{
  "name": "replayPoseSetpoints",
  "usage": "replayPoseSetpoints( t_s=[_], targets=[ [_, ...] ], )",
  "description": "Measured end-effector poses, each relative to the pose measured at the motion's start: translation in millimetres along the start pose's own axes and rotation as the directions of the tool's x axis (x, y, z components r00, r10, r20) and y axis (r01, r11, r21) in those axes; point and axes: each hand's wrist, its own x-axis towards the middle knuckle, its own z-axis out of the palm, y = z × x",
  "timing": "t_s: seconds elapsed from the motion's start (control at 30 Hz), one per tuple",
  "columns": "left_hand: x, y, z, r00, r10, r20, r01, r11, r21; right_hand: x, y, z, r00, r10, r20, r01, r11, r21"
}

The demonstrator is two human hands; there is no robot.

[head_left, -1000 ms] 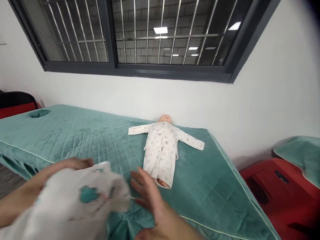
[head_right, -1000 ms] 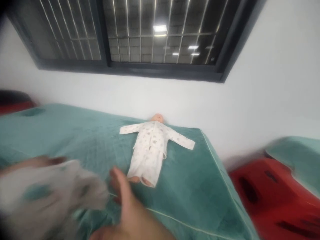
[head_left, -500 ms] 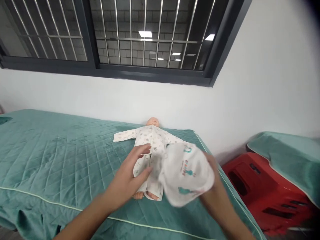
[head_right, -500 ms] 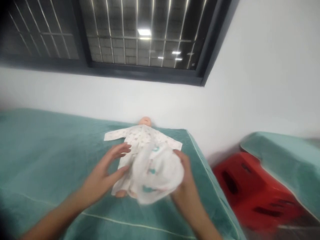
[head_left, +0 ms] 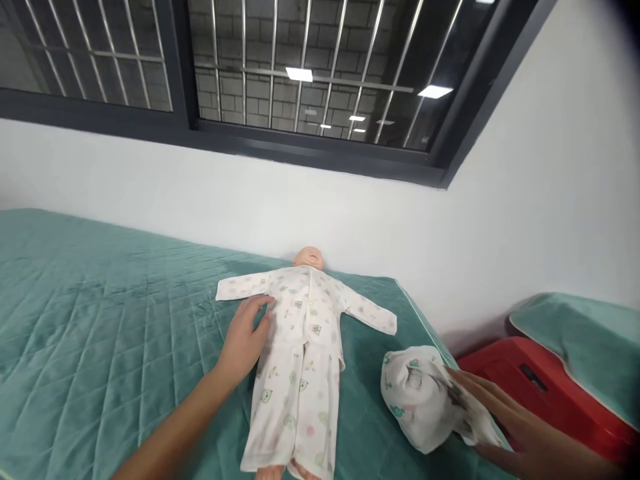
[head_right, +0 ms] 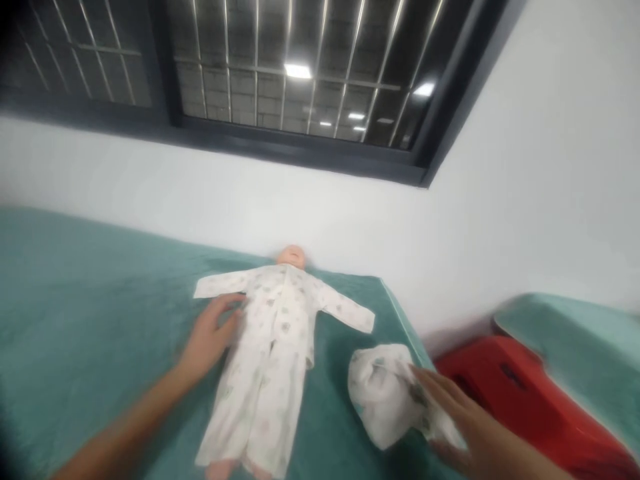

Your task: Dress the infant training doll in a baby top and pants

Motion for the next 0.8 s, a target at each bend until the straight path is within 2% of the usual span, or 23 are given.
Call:
replayPoseSetpoints(
  t_s=[0.03, 0.07, 0.13, 0.2, 0.23, 0.3, 0.4, 0.5, 0.6, 0.67, 0.8],
  targets=[
    [11, -1, 5, 0.999, 0.025, -0.031, -0.024, 1.000, 0.018, 10, -4, -13, 0.994, -0.026, 0.106, 0.024, 0.999, 0.026],
    [23, -1, 11, 0.998, 0.044, -0.050, -0.043, 0.998, 0.035, 23, -13, -26, 0.990, -0.017, 0.138, 0.013, 1.000, 0.028],
    [50, 3, 23, 0.997, 0.069, -0.030, -0.066, 0.995, 0.078, 63, -49, -43, 0.997, -0.001, 0.076, -0.003, 0.998, 0.055],
    [79, 10, 35, 0.994, 0.082, 0.074, -0.092, 0.987, 0.131, 114, -95, -43, 0.993, -0.113, -0.032, 0.117, 0.978, 0.175],
    [92, 15, 41, 0.989, 0.077, 0.127, -0.096, 0.985, 0.146, 141, -117, -37, 0.986, -0.136, -0.096, 0.156, 0.957, 0.246],
    [114, 21, 51, 0.978, 0.070, 0.198, -0.100, 0.985, 0.143, 191, -154, -15, 0.973, -0.102, -0.206, 0.178, 0.900, 0.397],
    [132, 21, 63, 0.963, 0.087, 0.256, -0.116, 0.988, 0.101, 242, -180, 31, 0.945, 0.102, -0.309, 0.135, 0.741, 0.658],
    [134, 9, 71, 0.958, 0.079, 0.277, -0.110, 0.989, 0.096, 259, -184, 75, 0.914, 0.298, -0.275, 0.057, 0.578, 0.814],
    [129, -2, 75, 0.961, 0.051, 0.272, -0.084, 0.990, 0.111, 256, -180, 102, 0.935, 0.305, -0.178, 0.010, 0.482, 0.876],
    [127, -6, 77, 0.962, 0.036, 0.270, -0.069, 0.991, 0.113, 252, -178, 107, 0.953, 0.265, -0.151, 0.008, 0.472, 0.882],
    [126, -6, 78, 0.962, 0.019, 0.271, -0.046, 0.994, 0.095, 251, -179, 103, 0.956, 0.235, -0.173, 0.028, 0.518, 0.855]
  ],
)
